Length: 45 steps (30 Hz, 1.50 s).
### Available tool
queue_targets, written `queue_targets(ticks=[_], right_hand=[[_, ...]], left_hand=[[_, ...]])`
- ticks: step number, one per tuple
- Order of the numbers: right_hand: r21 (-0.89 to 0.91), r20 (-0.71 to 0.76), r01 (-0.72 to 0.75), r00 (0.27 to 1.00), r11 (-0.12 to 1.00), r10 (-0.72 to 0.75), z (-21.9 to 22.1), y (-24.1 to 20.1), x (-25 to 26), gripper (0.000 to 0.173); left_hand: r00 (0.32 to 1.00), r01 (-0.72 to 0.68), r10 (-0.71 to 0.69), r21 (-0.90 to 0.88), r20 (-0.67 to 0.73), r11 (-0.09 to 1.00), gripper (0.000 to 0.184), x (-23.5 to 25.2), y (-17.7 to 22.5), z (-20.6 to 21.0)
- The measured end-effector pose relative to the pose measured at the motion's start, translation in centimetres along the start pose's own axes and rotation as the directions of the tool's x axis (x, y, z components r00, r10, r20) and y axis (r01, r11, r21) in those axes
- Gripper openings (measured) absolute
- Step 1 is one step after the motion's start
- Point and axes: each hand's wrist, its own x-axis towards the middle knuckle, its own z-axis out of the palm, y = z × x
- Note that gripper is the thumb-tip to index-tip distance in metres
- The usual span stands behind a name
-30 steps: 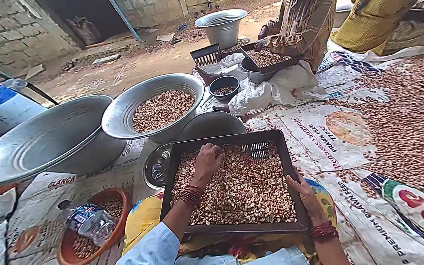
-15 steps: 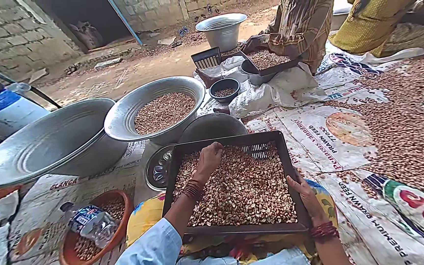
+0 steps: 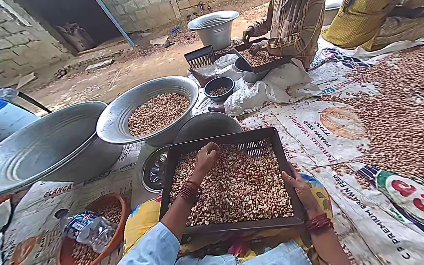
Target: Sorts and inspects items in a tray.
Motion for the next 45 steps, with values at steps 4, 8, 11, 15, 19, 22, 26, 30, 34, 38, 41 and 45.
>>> queue_targets(ticks=[4, 8, 11, 15, 19, 22, 26, 30, 34, 38, 41, 45], right_hand=[[0.014, 0.002, -0.01, 1.0, 1.0, 0.01, 0.1, 0.1, 0.2, 0.057], [0.007, -0.005, -0.02, 1.0, 1.0, 0.02, 0.2, -0.2, 0.0, 0.057], [-0.005, 0.006, -0.024, 1.0, 1.0, 0.024, -0.1, -0.1, 0.0, 0.058], [0.003, 0.008, -0.03, 1.0, 1.0, 0.03, 0.0, -0.2, 0.1, 0.058], [-0.021, -0.003, -0.03, 1.0, 0.999, 0.03, 0.1, -0.2, 0.1, 0.059], [0.009, 0.001, -0.025, 1.0, 1.0, 0.025, 0.0, -0.1, 0.1, 0.06], [0.007, -0.006, -0.032, 0.999, 0.999, 0.032, 0.1, -0.1, -0.1, 0.059], [-0.009, -0.005, -0.033, 0.999, 0.999, 0.033, 0.1, -0.2, -0.2, 0.06], [-0.011, -0.011, -0.027, 1.0, 1.0, 0.027, 0.1, -0.2, -0.3, 0.058], [-0.019, -0.029, -0.032, 0.999, 0.999, 0.032, 0.5, -0.2, -0.2, 0.059], [-0.026, -0.036, -0.034, 0.999, 0.999, 0.033, 0.5, -0.2, -0.2, 0.06], [-0.016, -0.034, -0.029, 0.999, 0.999, 0.028, 0.4, -0.2, -0.3, 0.058]], left_hand=[[0.977, -0.1, 0.04, 0.286, 0.209, 0.953, 0.022, -1.4, 2.3, 1.3], [0.956, -0.196, 0.062, 0.467, 0.287, 0.862, 0.027, -2.3, 3.8, 3.1], [0.954, -0.193, 0.037, 0.513, 0.298, 0.837, 0.029, -2.2, 4.1, 3.8], [0.954, -0.188, 0.026, 0.529, 0.299, 0.827, 0.031, -2.0, 4.5, 4.0], [0.954, -0.173, -0.002, 0.554, 0.301, 0.815, 0.033, -1.8, 4.5, 4.4], [0.956, -0.176, 0.006, 0.557, 0.293, 0.812, 0.032, -1.7, 4.3, 4.7], [0.953, -0.16, -0.032, 0.588, 0.303, 0.793, 0.033, -1.7, 4.6, 5.0], [0.96, -0.109, -0.053, 0.545, 0.274, 0.831, 0.034, -1.9, 4.7, 3.9], [0.99, -0.048, -0.034, 0.54, 0.14, 0.84, 0.031, -2.5, 4.2, 0.9], [0.995, -0.029, -0.026, 0.508, 0.101, 0.861, 0.031, -3.0, 3.7, -0.6], [0.962, -0.107, 0.004, 0.362, 0.272, 0.926, 0.028, -3.3, 4.1, 0.8], [0.704, -0.155, 0.056, 0.076, 0.708, 0.985, 0.03, -3.9, 5.2, 4.7]])
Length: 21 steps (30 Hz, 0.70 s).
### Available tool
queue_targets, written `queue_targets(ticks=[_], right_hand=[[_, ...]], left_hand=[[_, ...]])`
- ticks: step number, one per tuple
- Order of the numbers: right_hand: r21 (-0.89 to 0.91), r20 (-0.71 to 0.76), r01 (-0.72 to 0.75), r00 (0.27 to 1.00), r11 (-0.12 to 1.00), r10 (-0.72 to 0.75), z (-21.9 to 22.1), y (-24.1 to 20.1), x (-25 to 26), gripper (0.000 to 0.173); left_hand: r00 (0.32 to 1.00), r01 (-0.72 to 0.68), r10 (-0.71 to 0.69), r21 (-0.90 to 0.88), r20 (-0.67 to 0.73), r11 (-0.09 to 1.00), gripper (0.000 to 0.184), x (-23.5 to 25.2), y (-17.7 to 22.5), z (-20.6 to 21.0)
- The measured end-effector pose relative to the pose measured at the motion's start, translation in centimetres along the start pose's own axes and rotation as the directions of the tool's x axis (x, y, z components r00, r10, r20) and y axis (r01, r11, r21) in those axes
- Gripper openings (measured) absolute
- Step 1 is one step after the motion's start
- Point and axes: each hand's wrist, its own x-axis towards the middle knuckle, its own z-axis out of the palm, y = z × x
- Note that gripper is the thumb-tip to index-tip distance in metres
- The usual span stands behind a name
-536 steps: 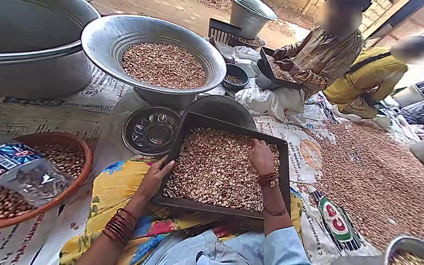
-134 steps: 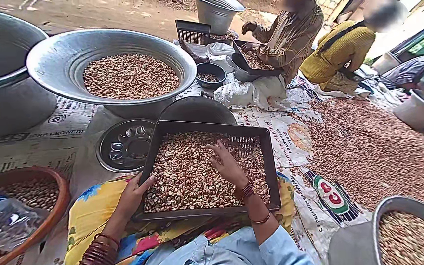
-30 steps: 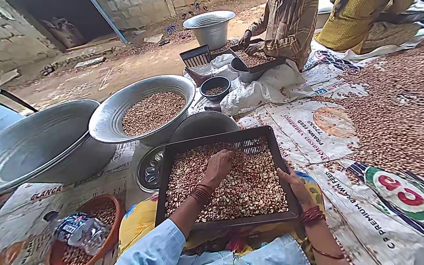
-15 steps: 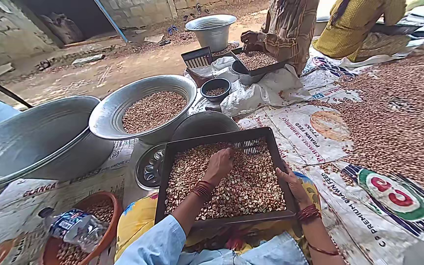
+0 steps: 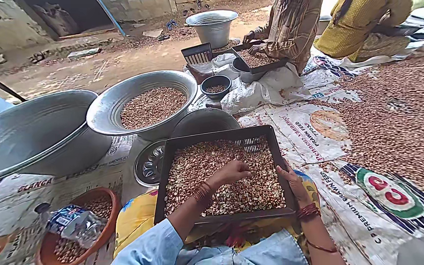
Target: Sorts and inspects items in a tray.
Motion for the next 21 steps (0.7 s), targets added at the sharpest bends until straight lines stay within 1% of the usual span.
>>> queue_targets(ticks=[1, 2, 3, 4, 5, 6, 8, 9, 10, 11, 12, 13, 14, 15, 16, 17, 18, 19, 20, 21], right_hand=[[0.006, 0.002, 0.002, 1.0, 1.0, -0.002, 0.0, 0.0, 0.0, 0.058], [0.012, 0.004, 0.005, 1.0, 1.0, -0.005, 0.0, 0.0, 0.0, 0.058], [0.015, 0.004, 0.005, 1.0, 1.0, -0.005, 0.0, 0.1, 0.0, 0.057], [0.015, 0.001, 0.005, 1.0, 1.0, -0.005, -0.1, 0.2, 0.1, 0.057], [0.012, 0.005, 0.009, 1.0, 1.0, -0.009, -0.1, 0.2, 0.1, 0.057], [0.007, 0.015, 0.018, 1.0, 1.0, -0.018, -0.1, 0.3, 0.1, 0.057], [0.008, 0.017, 0.027, 0.999, 1.0, -0.027, -0.1, 0.2, 0.0, 0.058], [0.009, 0.022, 0.029, 0.999, 1.0, -0.03, -0.2, 0.2, 0.0, 0.058], [0.014, 0.026, 0.031, 0.999, 0.999, -0.032, -0.2, 0.2, 0.1, 0.057], [0.021, 0.034, 0.032, 0.999, 0.999, -0.032, -0.3, 0.2, 0.2, 0.057], [0.028, 0.037, 0.03, 0.999, 0.999, -0.031, -0.4, 0.3, 0.3, 0.056], [0.027, 0.043, 0.03, 0.999, 0.999, -0.031, -0.5, 0.3, 0.3, 0.056], [0.024, 0.046, 0.03, 0.998, 0.999, -0.031, -0.5, 0.3, 0.3, 0.057], [0.021, 0.041, 0.028, 0.999, 0.999, -0.029, -0.4, 0.4, 0.4, 0.057], [0.019, 0.04, 0.031, 0.999, 0.999, -0.031, -0.5, 0.5, 0.4, 0.058], [0.014, 0.037, 0.038, 0.999, 0.999, -0.038, -0.5, 0.5, 0.4, 0.058], [0.007, 0.034, 0.04, 0.999, 0.999, -0.041, -0.6, 0.6, 0.4, 0.058], [-0.003, 0.032, 0.04, 0.999, 0.999, -0.039, -0.6, 0.6, 0.4, 0.06], [-0.013, 0.029, 0.038, 0.999, 0.999, -0.038, -0.6, 0.6, 0.4, 0.062], [-0.023, 0.023, 0.037, 0.999, 0.999, -0.036, -0.5, 0.6, 0.4, 0.063]], left_hand=[[0.994, -0.002, 0.007, -0.045, 0.108, 0.999, 0.03, 0.8, 0.3, 0.8], [0.986, 0.024, -0.009, -0.089, 0.168, 0.996, 0.03, 1.6, 0.4, 1.4], [0.984, 0.072, -0.047, -0.136, 0.174, 0.988, 0.03, 2.3, 0.2, 1.6], [0.989, 0.106, -0.08, -0.207, 0.127, 0.973, 0.029, 3.0, -0.3, 1.4], [0.994, 0.106, -0.1, -0.274, 0.038, 0.956, 0.029, 3.6, -1.0, 0.8], [0.99, 0.072, -0.105, -0.298, -0.096, 0.952, 0.027, 3.9, -1.7, 0.1], [0.943, 0.054, -0.122, -0.22, -0.311, 0.974, 0.032, 3.5, -2.8, -2.4], [0.91, 0.052, -0.128, -0.199, -0.393, 0.979, 0.034, 3.0, -3.4, -3.4], [0.874, 0.081, -0.149, -0.163, -0.463, 0.983, 0.035, 2.2, -4.0, -4.3], [0.838, 0.109, -0.162, -0.131, -0.521, 0.985, 0.035, 1.1, -4.3, -4.8], [0.817, 0.116, -0.157, -0.11, -0.554, 0.987, 0.032, -0.2, -4.6, -5.1], [0.823, 0.103, -0.142, -0.101, -0.55, 0.99, 0.029, -1.8, -4.8, -5.4], [0.851, 0.073, -0.118, -0.107, -0.512, 0.992, 0.026, -3.7, -5.0, -5.6], [0.897, 0.02, -0.076, -0.131, -0.436, 0.991, 0.024, -5.7, -5.2, -5.7], [0.947, -0.061, -0.005, -0.195, -0.322, 0.979, 0.023, -7.8, -5.5, -5.6], [0.981, -0.143, 0.095, -0.299, -0.17, 0.944, 0.022, -9.7, -5.9, -5.6], [0.975, -0.204, 0.221, -0.4, -0.003, 0.894, 0.024, -11.3, -6.4, -5.6], [0.932, -0.241, 0.338, -0.472, 0.133, 0.848, 0.027, -12.4, -7.0, -5.5], [0.904, -0.261, 0.39, -0.499, 0.173, 0.826, 0.025, -13.2, -7.4, -5.4], [0.925, -0.274, 0.364, -0.471, 0.11, 0.839, 0.02, -13.6, -7.5, -5.0]])
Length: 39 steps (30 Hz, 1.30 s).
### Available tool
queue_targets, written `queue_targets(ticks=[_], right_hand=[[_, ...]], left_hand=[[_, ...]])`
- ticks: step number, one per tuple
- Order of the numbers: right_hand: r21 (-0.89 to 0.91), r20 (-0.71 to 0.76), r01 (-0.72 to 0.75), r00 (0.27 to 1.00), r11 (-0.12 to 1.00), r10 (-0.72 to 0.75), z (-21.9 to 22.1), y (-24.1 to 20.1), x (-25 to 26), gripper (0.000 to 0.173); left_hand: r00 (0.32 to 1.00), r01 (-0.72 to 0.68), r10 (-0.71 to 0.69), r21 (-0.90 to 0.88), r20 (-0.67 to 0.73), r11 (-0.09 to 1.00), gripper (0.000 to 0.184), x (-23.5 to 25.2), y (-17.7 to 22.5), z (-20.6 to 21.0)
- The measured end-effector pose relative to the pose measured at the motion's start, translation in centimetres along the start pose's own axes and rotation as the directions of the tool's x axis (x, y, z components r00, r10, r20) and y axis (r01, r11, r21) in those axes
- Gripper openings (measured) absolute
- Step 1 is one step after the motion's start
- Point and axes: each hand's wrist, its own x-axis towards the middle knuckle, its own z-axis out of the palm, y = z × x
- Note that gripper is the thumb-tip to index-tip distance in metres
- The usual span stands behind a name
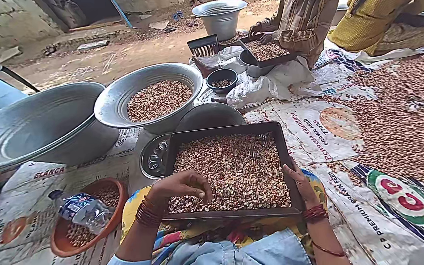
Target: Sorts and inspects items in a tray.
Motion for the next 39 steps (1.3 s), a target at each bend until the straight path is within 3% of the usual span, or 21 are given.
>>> queue_targets(ticks=[2, 4, 6, 10, 15, 18, 21, 24, 26, 27, 29, 31, 33, 36, 39], right_hand=[[-0.014, -0.009, -0.01, 1.0, 1.0, 0.009, 0.1, -0.1, -0.1, 0.062], [-0.024, -0.02, -0.015, 1.0, 1.0, 0.014, 0.3, -0.1, -0.2, 0.061], [-0.028, -0.019, -0.016, 1.0, 0.999, 0.015, 0.3, -0.2, -0.2, 0.059], [-0.023, -0.029, -0.013, 1.0, 1.0, 0.013, 0.2, -0.1, -0.4, 0.059], [-0.019, -0.047, -0.026, 0.999, 0.999, 0.025, 0.5, -0.3, -0.5, 0.057], [0.001, -0.048, -0.022, 0.999, 1.0, 0.022, 0.7, -0.4, -0.4, 0.055], [-0.005, -0.042, -0.016, 0.999, 1.0, 0.016, 0.5, -0.3, -0.4, 0.055], [-0.012, -0.053, -0.022, 0.998, 1.0, 0.021, 0.5, -0.3, -0.6, 0.056], [-0.012, -0.061, -0.022, 0.998, 1.0, 0.021, 0.6, -0.4, -0.5, 0.057], [-0.013, -0.057, -0.022, 0.998, 1.0, 0.021, 0.6, -0.3, -0.5, 0.058], [-0.014, -0.058, -0.026, 0.998, 1.0, 0.025, 0.7, -0.3, -0.4, 0.057], [-0.014, -0.057, -0.029, 0.998, 0.999, 0.028, 0.7, -0.3, -0.5, 0.057], [-0.019, -0.05, -0.029, 0.998, 0.999, 0.028, 0.6, -0.3, -0.5, 0.057], [-0.031, -0.058, -0.029, 0.998, 0.999, 0.027, 0.6, -0.3, -0.6, 0.057], [-0.028, -0.067, -0.026, 0.997, 0.999, 0.025, 0.7, -0.3, -0.6, 0.056]], left_hand=[[0.928, 0.148, -0.053, 0.236, -0.368, 0.96, 0.011, 0.7, -0.1, 1.1], [0.8, 0.395, -0.046, 0.469, -0.598, 0.79, 0.014, 2.7, -0.6, 1.7], [0.75, 0.497, -0.003, 0.56, -0.662, 0.663, 0.016, 4.4, -1.2, 2.6], [0.695, 0.567, 0.071, 0.605, -0.716, 0.559, 0.017, 6.7, -2.4, 4.4], [0.703, 0.594, 0.084, 0.649, -0.706, 0.476, 0.02, 7.8, -3.2, 4.6], [0.694, 0.588, 0.087, 0.633, -0.714, 0.504, 0.02, 7.8, -3.4, 4.5], [0.615, 0.494, 0.11, 0.49, -0.781, 0.718, 0.02, 6.6, -3.4, 3.6], [0.526, 0.163, 0.033, 0.138, -0.85, 0.977, 0.024, 4.2, -3.7, 2.0], [0.54, 0.032, -0.014, 0.003, -0.842, 0.999, 0.028, 2.7, -3.8, 1.4], [0.546, 0.07, -0.033, 0.006, -0.837, 0.998, 0.028, 2.2, -3.8, 1.5], [0.558, 0.301, -0.065, 0.129, -0.828, 0.945, 0.028, 1.8, -3.7, 2.0], [0.547, 0.493, -0.03, 0.293, -0.837, 0.819, 0.024, 2.2, -4.1, 3.0], [0.546, 0.584, 0.006, 0.385, -0.838, 0.714, 0.022, 3.0, -4.3, 3.8], [0.563, 0.622, 0.003, 0.427, -0.826, 0.656, 0.019, 3.8, -4.4, 4.2], [0.505, 0.515, 0.056, 0.352, -0.861, 0.782, 0.016, 3.1, -4.5, 3.5]])
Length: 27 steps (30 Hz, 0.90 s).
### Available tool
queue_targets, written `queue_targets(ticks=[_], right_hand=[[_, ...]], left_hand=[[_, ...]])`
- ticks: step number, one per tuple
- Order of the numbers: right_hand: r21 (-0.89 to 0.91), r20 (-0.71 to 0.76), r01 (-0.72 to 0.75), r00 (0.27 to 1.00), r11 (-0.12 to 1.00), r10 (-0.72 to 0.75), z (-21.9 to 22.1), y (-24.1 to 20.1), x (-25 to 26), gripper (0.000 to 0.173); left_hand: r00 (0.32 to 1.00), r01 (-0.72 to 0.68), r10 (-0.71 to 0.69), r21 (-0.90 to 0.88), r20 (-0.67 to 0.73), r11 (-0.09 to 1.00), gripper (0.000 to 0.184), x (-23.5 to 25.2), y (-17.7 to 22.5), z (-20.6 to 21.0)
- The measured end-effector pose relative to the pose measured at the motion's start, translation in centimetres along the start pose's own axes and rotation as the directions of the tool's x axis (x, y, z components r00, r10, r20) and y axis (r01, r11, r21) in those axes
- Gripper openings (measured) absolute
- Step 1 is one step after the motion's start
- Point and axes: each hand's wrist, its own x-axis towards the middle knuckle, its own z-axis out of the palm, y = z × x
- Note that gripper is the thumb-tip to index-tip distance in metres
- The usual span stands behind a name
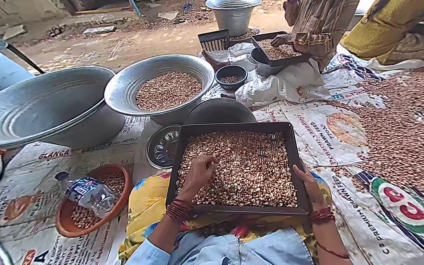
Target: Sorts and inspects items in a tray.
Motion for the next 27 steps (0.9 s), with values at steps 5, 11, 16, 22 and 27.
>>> queue_targets(ticks=[5, 11, 16, 22, 27], right_hand=[[0.035, 0.004, 0.006, 1.0, 0.999, -0.006, 0.0, 0.1, 0.0, 0.055], [0.048, 0.013, 0.008, 1.0, 0.999, -0.009, 0.1, 0.2, 0.1, 0.053], [0.062, 0.026, 0.02, 0.999, 0.998, -0.021, 0.0, 0.1, -0.1, 0.053], [0.047, 0.031, 0.032, 0.999, 0.998, -0.033, -0.2, 0.3, 0.0, 0.054], [0.03, 0.034, 0.025, 0.999, 0.999, -0.026, -0.2, 0.3, 0.1, 0.054]], left_hand=[[0.991, 0.124, -0.135, -0.395, -0.001, 0.91, 0.026, 0.0, -2.1, -3.1], [0.992, 0.069, -0.069, 0.006, 0.101, 0.998, 0.017, -1.5, -1.1, -1.3], [0.997, 0.044, -0.053, 0.138, 0.06, 0.989, 0.016, -1.4, 0.0, -0.3], [0.825, 0.001, 0.267, -0.474, 0.498, 0.881, 0.005, -1.7, -3.6, -5.7], [0.927, -0.028, 0.138, -0.303, 0.348, 0.952, 0.009, -2.4, -3.2, -7.1]])
